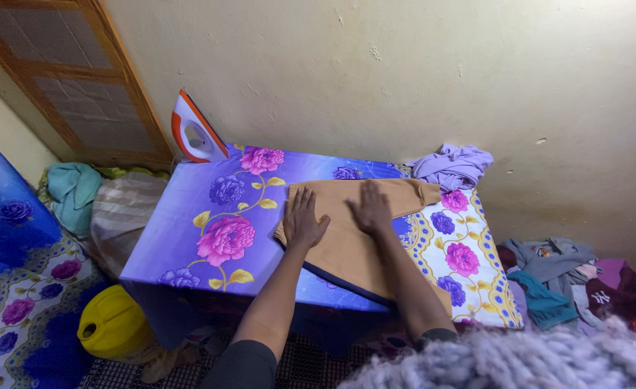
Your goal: The person folds a pair of beige pants on a floral-patterned table, smoothing and aligning the fabric before folding it into a compact rectangle. They then pick up a teal garment, unfold it, and fold it similarly on the same table.
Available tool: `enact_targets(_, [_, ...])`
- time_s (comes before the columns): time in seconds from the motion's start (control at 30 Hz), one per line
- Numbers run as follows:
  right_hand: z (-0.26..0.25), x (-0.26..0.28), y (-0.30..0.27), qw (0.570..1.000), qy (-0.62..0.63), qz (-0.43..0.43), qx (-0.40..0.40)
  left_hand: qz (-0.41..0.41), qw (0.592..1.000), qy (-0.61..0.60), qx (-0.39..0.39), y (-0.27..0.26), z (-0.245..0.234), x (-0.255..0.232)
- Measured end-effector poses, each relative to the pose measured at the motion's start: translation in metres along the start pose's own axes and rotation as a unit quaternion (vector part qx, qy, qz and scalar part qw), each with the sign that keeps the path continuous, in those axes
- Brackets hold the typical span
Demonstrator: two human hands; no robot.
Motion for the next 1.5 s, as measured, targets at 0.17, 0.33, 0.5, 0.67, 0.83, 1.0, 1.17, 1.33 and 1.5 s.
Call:
enact_targets(0.17, [-0.022, -0.089, 0.007, 0.992, -0.001, 0.096, -0.086, -0.002, 1.0, -0.006, -0.001, -0.002, -0.012, -0.006])
enact_targets(0.33, [-0.01, -0.103, 0.0, 0.979, -0.005, 0.079, -0.189, 0.004, 1.0, -0.005, -0.01, -0.003, -0.01, -0.007])
enact_targets(0.5, [-0.012, -0.098, -0.002, 0.975, 0.0, 0.072, -0.21, -0.007, 1.0, 0.028, -0.008, 0.001, 0.001, -0.007])
enact_targets(0.67, [-0.018, -0.094, -0.006, 0.974, 0.001, 0.073, -0.215, -0.045, 0.998, 0.022, 0.049, 0.025, 0.029, -0.057])
enact_targets(0.83, [-0.022, -0.091, -0.009, 0.974, 0.014, 0.074, -0.212, 0.095, 0.991, 0.007, 0.09, 0.005, 0.052, -0.126])
enact_targets(1.0, [-0.023, -0.093, -0.009, 0.977, 0.014, 0.073, -0.2, 0.099, 0.987, 0.049, 0.114, 0.01, 0.042, -0.113])
enact_targets(1.17, [-0.022, -0.093, -0.008, 0.977, 0.011, 0.069, -0.202, -0.01, 0.993, 0.097, 0.063, 0.025, 0.004, -0.031])
enact_targets(1.33, [-0.021, -0.094, -0.009, 0.975, 0.007, 0.062, -0.215, -0.088, 0.995, 0.043, -0.004, 0.026, 0.001, 0.03])
enact_targets(1.5, [-0.022, -0.094, -0.011, 0.96, 0.025, 0.032, -0.277, -0.108, 0.989, -0.008, -0.103, 0.036, 0.031, 0.048])
Point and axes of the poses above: each hand's wrist, its own y-axis towards the middle knuckle, its own z-axis out of the palm, x = y × z, the point moved 3 cm from there along y, towards the middle knuckle, and after that the axes turned 1 degree about x, right-handed, at the moved point
